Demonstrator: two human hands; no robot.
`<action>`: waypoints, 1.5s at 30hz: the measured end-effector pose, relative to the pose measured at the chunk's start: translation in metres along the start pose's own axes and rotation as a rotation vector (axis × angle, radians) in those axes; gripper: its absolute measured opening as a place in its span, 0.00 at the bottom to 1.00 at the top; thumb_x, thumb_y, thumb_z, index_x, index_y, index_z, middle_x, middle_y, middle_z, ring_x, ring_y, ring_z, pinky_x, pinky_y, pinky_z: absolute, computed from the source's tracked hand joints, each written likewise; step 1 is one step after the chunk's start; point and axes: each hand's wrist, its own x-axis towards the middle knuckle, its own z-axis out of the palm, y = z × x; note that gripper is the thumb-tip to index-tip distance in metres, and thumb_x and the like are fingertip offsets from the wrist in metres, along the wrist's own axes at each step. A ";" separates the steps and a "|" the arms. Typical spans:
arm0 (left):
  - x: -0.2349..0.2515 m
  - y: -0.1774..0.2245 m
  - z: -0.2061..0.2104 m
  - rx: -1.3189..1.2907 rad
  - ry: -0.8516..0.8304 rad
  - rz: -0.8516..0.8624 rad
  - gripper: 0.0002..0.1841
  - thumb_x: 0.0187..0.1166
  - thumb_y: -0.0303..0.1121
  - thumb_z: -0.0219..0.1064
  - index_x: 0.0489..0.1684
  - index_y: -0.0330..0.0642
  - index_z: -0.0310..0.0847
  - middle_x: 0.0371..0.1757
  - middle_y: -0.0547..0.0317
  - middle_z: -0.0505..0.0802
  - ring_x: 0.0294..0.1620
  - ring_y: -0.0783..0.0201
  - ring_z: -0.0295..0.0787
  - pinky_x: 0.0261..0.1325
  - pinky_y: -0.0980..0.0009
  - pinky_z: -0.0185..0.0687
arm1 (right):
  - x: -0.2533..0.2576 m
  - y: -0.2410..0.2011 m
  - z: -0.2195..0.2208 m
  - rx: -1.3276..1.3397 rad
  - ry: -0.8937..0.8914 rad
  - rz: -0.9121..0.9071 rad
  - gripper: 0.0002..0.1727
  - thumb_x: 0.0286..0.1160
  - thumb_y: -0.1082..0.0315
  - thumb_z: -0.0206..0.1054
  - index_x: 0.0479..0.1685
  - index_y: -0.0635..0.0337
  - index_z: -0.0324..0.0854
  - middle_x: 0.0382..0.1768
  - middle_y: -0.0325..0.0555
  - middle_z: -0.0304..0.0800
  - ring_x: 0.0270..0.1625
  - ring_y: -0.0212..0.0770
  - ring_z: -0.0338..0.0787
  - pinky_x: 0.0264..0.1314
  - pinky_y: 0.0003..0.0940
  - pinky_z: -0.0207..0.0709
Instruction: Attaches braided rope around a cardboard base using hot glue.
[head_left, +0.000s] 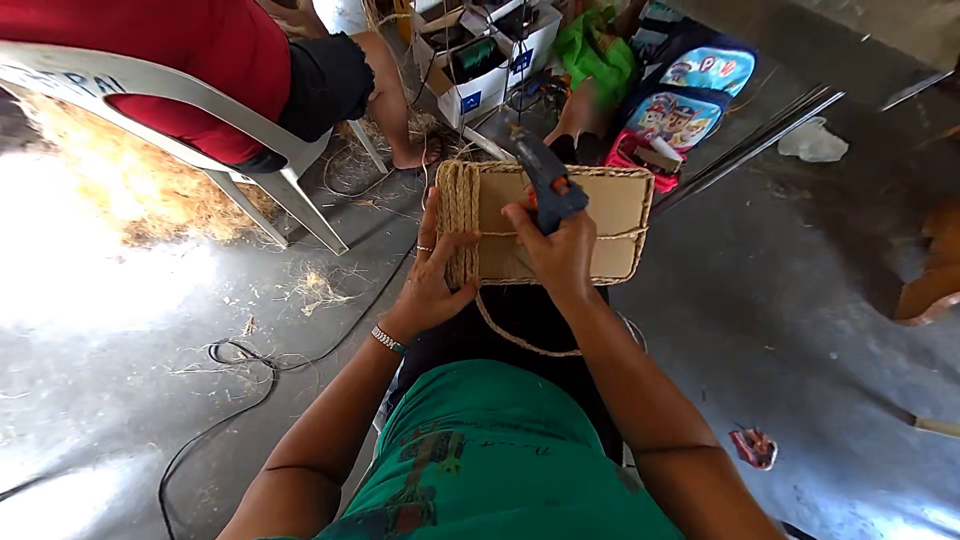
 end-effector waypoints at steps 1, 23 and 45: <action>0.001 0.000 0.000 0.002 -0.001 -0.004 0.35 0.60 0.35 0.80 0.74 0.48 0.77 0.97 0.44 0.36 0.96 0.48 0.40 0.87 0.53 0.69 | 0.008 0.003 0.003 -0.029 0.000 -0.032 0.19 0.79 0.63 0.73 0.60 0.68 0.80 0.40 0.45 0.95 0.36 0.32 0.93 0.39 0.31 0.90; 0.009 -0.004 -0.002 0.014 -0.034 -0.008 0.35 0.59 0.36 0.79 0.74 0.51 0.76 0.97 0.44 0.35 0.96 0.48 0.42 0.84 0.53 0.73 | 0.110 0.026 0.011 -0.144 -0.476 -0.049 0.27 0.68 0.55 0.81 0.62 0.62 0.82 0.48 0.45 0.96 0.53 0.37 0.94 0.65 0.42 0.84; 0.012 -0.012 -0.009 -0.029 -0.077 0.013 0.35 0.56 0.34 0.79 0.72 0.51 0.78 0.97 0.46 0.37 0.97 0.49 0.40 0.87 0.52 0.69 | 0.102 0.019 0.006 -0.169 -0.478 0.090 0.30 0.63 0.50 0.84 0.59 0.59 0.83 0.48 0.44 0.95 0.53 0.39 0.93 0.64 0.47 0.84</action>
